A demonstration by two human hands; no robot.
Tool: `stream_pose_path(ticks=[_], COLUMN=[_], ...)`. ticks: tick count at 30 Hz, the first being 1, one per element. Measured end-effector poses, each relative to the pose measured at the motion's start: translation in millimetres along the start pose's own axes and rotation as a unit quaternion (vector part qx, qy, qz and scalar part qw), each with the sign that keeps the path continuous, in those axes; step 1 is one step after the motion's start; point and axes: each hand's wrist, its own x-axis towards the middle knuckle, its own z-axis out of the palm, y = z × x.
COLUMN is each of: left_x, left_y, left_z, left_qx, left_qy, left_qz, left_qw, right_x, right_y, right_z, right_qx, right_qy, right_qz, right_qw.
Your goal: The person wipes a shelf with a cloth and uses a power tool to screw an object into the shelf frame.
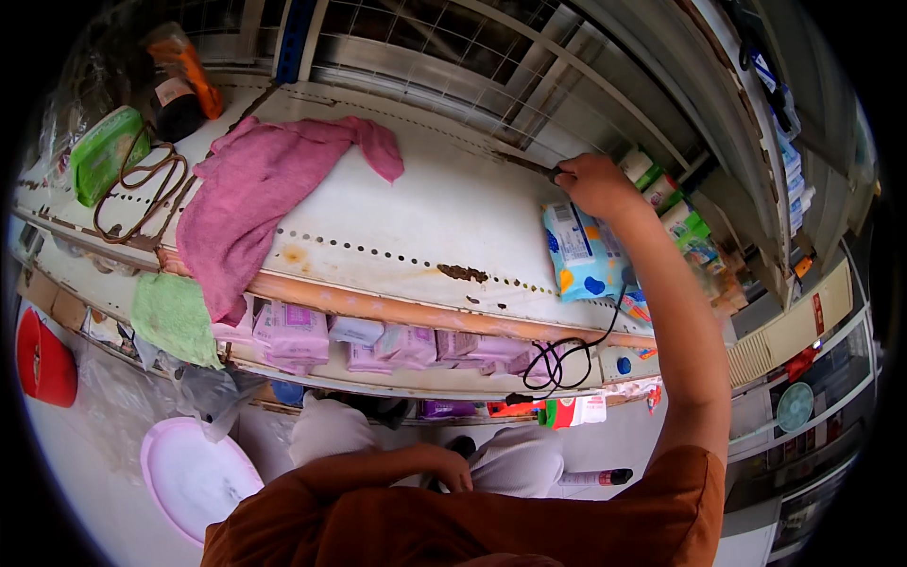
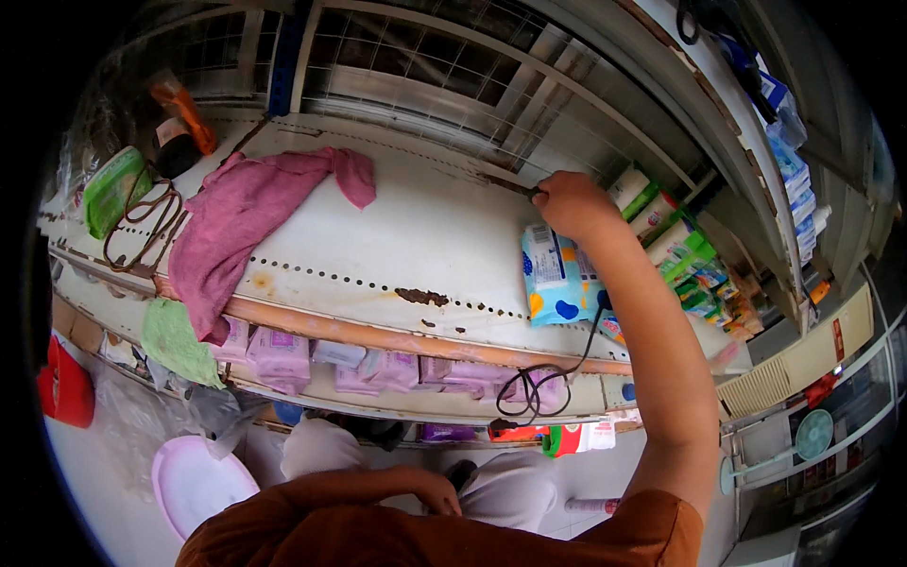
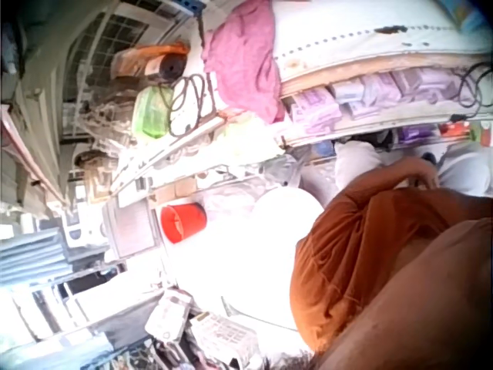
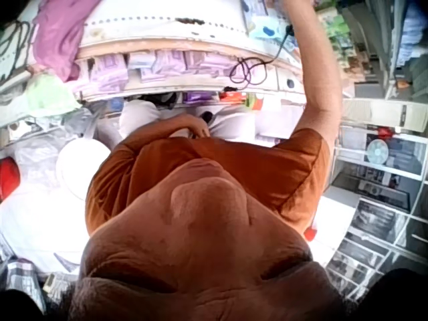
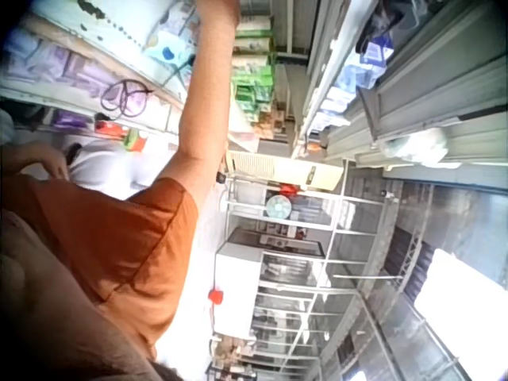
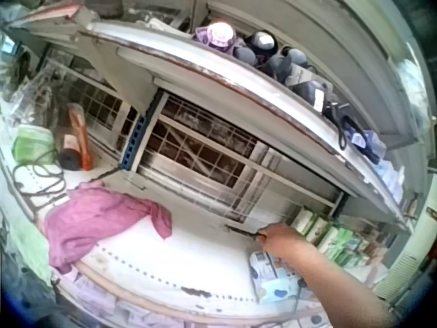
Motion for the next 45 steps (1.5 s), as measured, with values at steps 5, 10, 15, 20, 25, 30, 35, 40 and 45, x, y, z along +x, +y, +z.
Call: stream_pose_path(ticks=[5,10,15,20,25,30,35,40,45], left_x=[-10.3,-1.5,-11.4,-20.3,-6.2,-5.7,-13.7,-16.5,-6.8], left_y=[11.0,-1.6,2.3,30.3,5.2,-2.2,8.9,19.1,-6.5], left_z=[-4.7,2.1,0.7,-5.2,-5.2,0.8,-5.3,-1.1,1.4], left_qx=[0.003,0.024,0.007,0.056,0.128,0.065,0.082,0.062,0.069], left_qy=[0.046,0.004,0.043,-0.030,0.008,0.010,0.029,0.046,0.037], left_qz=[0.007,-0.005,-0.016,-0.108,-0.119,-0.117,-0.127,-0.102,-0.062], left_qw=[0.999,1.000,0.999,0.992,0.985,0.991,0.988,0.992,0.995], right_x=[-14.3,-0.9,-13.4,-13.1,-35.2,-15.9,-13.5,-11.2,-26.1], right_y=[6.3,14.2,15.1,7.8,-8.3,-2.9,-7.6,1.2,-5.3], right_z=[-15.0,0.7,-30.2,-42.7,-23.5,-1.3,-26.2,-2.2,-12.0], right_qx=[-0.004,0.047,0.053,0.024,-0.049,-0.013,-0.014,-0.001,-0.001], right_qy=[-0.047,-0.019,-0.126,-0.119,-0.023,0.005,-0.096,-0.011,-0.036], right_qz=[-0.049,-0.003,-0.023,0.023,-0.049,-0.007,-0.026,-0.014,-0.041], right_qw=[0.998,0.999,0.990,0.992,0.997,1.000,0.995,1.000,0.998])
